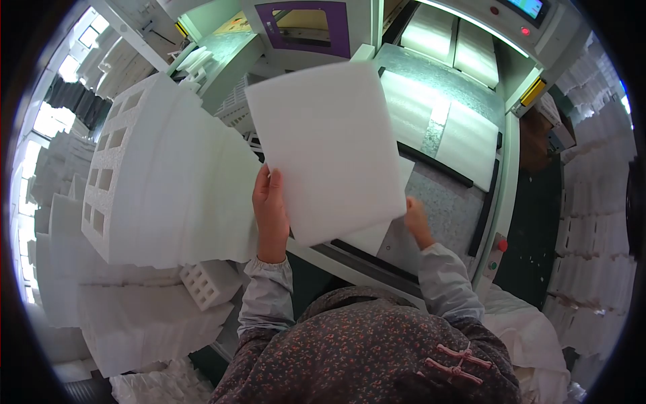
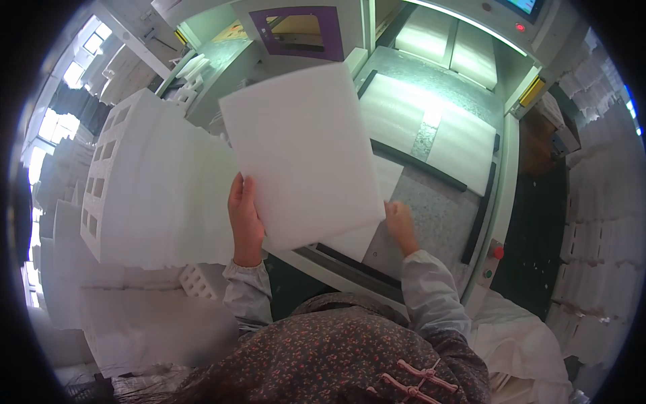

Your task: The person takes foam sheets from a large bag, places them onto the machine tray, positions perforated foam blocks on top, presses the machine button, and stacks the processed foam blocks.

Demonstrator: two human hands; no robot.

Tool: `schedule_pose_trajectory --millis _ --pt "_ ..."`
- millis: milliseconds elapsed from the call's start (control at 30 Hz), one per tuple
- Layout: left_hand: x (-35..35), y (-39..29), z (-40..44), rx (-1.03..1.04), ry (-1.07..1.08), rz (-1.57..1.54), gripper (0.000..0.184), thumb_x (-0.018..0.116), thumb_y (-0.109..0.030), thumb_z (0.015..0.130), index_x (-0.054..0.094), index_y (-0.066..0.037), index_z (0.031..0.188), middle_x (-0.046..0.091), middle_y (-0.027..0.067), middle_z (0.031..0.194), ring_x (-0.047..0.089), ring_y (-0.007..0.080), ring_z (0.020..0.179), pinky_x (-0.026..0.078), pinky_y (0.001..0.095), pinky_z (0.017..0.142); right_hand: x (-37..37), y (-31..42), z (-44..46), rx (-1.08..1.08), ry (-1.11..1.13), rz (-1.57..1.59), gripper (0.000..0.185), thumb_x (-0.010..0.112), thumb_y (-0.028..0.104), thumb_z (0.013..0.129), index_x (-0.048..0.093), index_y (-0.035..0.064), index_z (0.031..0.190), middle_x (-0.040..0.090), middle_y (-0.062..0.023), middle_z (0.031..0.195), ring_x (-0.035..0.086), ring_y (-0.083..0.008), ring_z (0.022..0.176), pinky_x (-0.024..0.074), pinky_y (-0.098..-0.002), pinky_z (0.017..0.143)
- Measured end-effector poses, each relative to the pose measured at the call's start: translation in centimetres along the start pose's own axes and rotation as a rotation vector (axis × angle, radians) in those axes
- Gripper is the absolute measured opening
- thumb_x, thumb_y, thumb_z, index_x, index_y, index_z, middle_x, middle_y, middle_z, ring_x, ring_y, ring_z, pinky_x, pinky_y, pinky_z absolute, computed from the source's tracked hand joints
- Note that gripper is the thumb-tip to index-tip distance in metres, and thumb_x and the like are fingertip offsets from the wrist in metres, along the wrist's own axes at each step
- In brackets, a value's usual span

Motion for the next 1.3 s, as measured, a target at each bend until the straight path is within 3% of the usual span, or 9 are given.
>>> schedule_pose_trajectory --millis 167,400,567,733,867,900,1033,1200,1300 --pt "2.0 5.7 -1.8 -0.259 0.166 0.066 0.031 0.045 -0.020 0.095 0.050 0.002 0.116 0.058 0.0071 0.105 0.051 0.0102 0.089 0.040 0.0209 0.079 -9.9 8.9 -6.2 0.062 0.112 1.294 0.038 0.046 0.036 0.093 0.054 0.0004 0.103 0.060 -0.0060 0.087 0.054 -0.0110 0.073 0.0448 -0.0255 0.065" --pt "7.5 12.0 -4.9 -0.286 0.273 0.156 0.031 0.045 -0.018 0.094 0.051 0.003 0.116 0.057 0.0098 0.107 0.052 0.0122 0.090 0.042 0.0254 0.080 -10.6 5.6 -10.2 0.201 0.033 1.073 0.044 0.041 0.039 0.095 0.052 -0.0002 0.113 0.058 -0.0045 0.092 0.051 -0.0089 0.076 0.0430 -0.0243 0.067" --pt "11.5 15.7 -8.2 -0.568 0.345 0.050 0.035 0.048 -0.017 0.092 0.046 0.003 0.121 0.058 0.0118 0.108 0.052 0.0155 0.094 0.041 0.0275 0.084 -10.7 2.3 -11.5 0.110 -0.137 1.313 0.040 0.045 0.035 0.094 0.052 -0.0009 0.112 0.057 -0.0067 0.093 0.050 -0.0089 0.076 0.0432 -0.0253 0.067" --pt "13.7 19.9 -10.1 -0.655 0.658 0.360 0.049 0.055 -0.017 0.087 0.036 0.002 0.128 0.054 0.0157 0.114 0.052 0.0221 0.100 0.040 0.0298 0.088 -12.3 -8.7 -12.2 0.292 -0.261 0.986 0.040 0.052 0.033 0.092 0.053 -0.0020 0.110 0.059 -0.0076 0.100 0.054 -0.0097 0.082 0.0457 -0.0242 0.071" --pt "16.1 25.0 -11.3 -0.022 0.832 0.606 0.065 0.062 -0.016 0.080 0.027 -0.001 0.133 0.048 0.0197 0.122 0.054 0.0296 0.100 0.042 0.0336 0.087 -12.4 -13.8 -12.9 0.402 -0.449 0.510 0.036 0.056 0.023 0.088 0.051 -0.0029 0.111 0.055 -0.0122 0.106 0.051 -0.0177 0.091 0.0430 -0.0294 0.078" --pt "16.3 26.0 -11.7 -0.025 0.842 0.606 0.065 0.062 -0.016 0.080 0.027 -0.001 0.133 0.048 0.0197 0.122 0.054 0.0296 0.100 0.042 0.0336 0.087 -11.9 -14.6 -13.1 0.411 -0.454 0.513 0.036 0.056 0.023 0.088 0.051 -0.0029 0.111 0.055 -0.0122 0.106 0.051 -0.0177 0.091 0.0430 -0.0294 0.078" --pt "17.5 27.7 -12.4 0.046 0.837 0.840 0.070 0.064 -0.017 0.076 0.027 -0.002 0.134 0.042 0.0216 0.124 0.052 0.0364 0.098 0.042 0.0388 0.085 -12.3 -10.5 -15.4 -0.144 -0.785 -0.271 0.040 0.061 0.019 0.080 0.051 -0.0009 0.113 0.051 -0.0147 0.115 0.049 -0.0263 0.101 0.0422 -0.0340 0.081" --pt "18.0 27.3 -14.4 -0.166 0.906 1.158 0.067 0.063 -0.013 0.077 0.027 -0.004 0.133 0.045 0.0210 0.118 0.051 0.0351 0.102 0.043 0.0391 0.085 -9.0 -7.3 -16.1 -0.258 -0.533 -0.404 0.047 0.063 0.019 0.074 0.049 0.0015 0.116 0.048 -0.0160 0.119 0.046 -0.0317 0.106 0.0415 -0.0384 0.082" --pt "17.9 27.2 -14.2 -0.112 0.938 1.161 0.067 0.063 -0.014 0.077 0.029 -0.003 0.133 0.047 0.0193 0.117 0.052 0.0336 0.101 0.043 0.0379 0.084 -8.7 -7.7 -16.4 -0.174 -0.484 -0.409 0.048 0.064 0.020 0.074 0.049 0.0023 0.116 0.048 -0.0152 0.119 0.046 -0.0317 0.105 0.0412 -0.0385 0.083"
Point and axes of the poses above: each hand's wrist, its own z-axis towards the middle knuckle, its own x-axis out of the palm, y = z × x, the point moved 7 cm from there along z, towards the middle knuckle
